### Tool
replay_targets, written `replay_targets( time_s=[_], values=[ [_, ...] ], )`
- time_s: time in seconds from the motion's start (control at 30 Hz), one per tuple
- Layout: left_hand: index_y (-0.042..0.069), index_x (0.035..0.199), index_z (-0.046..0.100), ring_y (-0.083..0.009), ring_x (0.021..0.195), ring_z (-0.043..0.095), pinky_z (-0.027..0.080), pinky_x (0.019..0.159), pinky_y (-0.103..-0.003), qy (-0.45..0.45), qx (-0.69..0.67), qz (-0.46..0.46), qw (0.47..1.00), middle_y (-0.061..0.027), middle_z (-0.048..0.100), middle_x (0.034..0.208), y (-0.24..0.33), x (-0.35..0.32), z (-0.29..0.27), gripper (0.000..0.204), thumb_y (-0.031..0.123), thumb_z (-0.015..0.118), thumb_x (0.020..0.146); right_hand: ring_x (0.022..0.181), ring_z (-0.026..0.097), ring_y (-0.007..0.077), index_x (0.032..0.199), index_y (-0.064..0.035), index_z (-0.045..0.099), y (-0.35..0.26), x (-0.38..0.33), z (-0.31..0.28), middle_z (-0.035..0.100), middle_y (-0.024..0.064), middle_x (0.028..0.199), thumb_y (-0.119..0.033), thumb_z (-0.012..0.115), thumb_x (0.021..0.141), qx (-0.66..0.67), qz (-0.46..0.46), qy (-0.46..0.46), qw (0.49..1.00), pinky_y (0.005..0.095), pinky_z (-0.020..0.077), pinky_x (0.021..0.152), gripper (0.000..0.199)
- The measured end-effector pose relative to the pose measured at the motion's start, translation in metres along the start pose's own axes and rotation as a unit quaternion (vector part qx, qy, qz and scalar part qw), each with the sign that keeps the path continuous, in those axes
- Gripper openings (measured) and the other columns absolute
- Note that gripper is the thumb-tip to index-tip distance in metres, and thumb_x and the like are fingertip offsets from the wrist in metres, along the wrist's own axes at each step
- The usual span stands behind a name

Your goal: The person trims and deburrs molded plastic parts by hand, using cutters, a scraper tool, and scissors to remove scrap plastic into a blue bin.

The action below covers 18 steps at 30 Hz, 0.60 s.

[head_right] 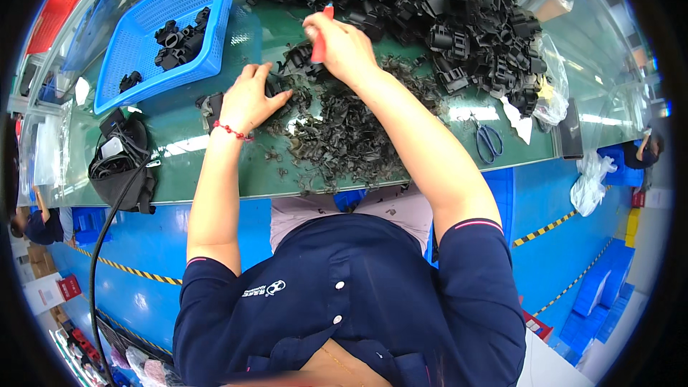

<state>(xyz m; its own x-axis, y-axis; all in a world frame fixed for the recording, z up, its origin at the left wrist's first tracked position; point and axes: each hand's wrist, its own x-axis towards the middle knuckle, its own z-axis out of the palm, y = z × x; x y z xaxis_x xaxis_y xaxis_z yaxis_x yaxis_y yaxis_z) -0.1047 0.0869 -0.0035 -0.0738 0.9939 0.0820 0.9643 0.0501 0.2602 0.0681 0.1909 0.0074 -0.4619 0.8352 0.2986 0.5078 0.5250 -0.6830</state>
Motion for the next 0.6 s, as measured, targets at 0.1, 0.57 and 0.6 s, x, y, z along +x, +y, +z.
replay_targets(
  time_s=[0.1, 0.57, 0.6],
  values=[
    [0.005, 0.115, 0.053, -0.0323, 0.105, 0.051, 0.049, 0.082, -0.04, 0.019, 0.004, -0.002, 1.0, -0.0163, 0.047, 0.115, 0.001, -0.007, 0.007, 0.058, 0.037, 0.071, 0.07, 0.095, 0.059, 0.0322, 0.114, -0.0106, 0.052, 0.014, 0.009, 0.028, 0.061, 0.0172, 0.101, -0.041, 0.072, 0.071, -0.108, 0.02, -0.053, 0.993, 0.0394, 0.0468, 0.08, 0.057],
    [-0.004, 0.121, 0.046, -0.036, 0.106, 0.047, 0.044, 0.088, -0.039, 0.053, -0.034, -0.059, 0.996, -0.0208, 0.045, 0.116, -0.014, -0.011, 0.01, 0.07, 0.032, 0.075, 0.069, 0.108, 0.051, 0.0199, 0.102, -0.0005, 0.053, -0.036, -0.006, -0.161, 0.054, 0.0114, 0.116, 0.01, 0.063, 0.074, 0.138, -0.201, 0.3, 0.922, 0.0295, 0.0361, 0.097, 0.032],
    [-0.004, 0.124, 0.043, -0.0376, 0.114, 0.042, 0.041, 0.093, -0.042, 0.063, -0.033, -0.035, 0.997, -0.0227, 0.042, 0.122, -0.015, -0.014, 0.008, 0.077, 0.035, 0.075, 0.068, 0.102, 0.053, 0.0176, 0.104, -0.0015, 0.056, -0.027, -0.017, -0.175, 0.057, 0.0086, 0.11, 0.0, 0.066, 0.076, 0.175, -0.152, 0.302, 0.925, 0.0275, 0.0389, 0.092, 0.031]
  ],
)
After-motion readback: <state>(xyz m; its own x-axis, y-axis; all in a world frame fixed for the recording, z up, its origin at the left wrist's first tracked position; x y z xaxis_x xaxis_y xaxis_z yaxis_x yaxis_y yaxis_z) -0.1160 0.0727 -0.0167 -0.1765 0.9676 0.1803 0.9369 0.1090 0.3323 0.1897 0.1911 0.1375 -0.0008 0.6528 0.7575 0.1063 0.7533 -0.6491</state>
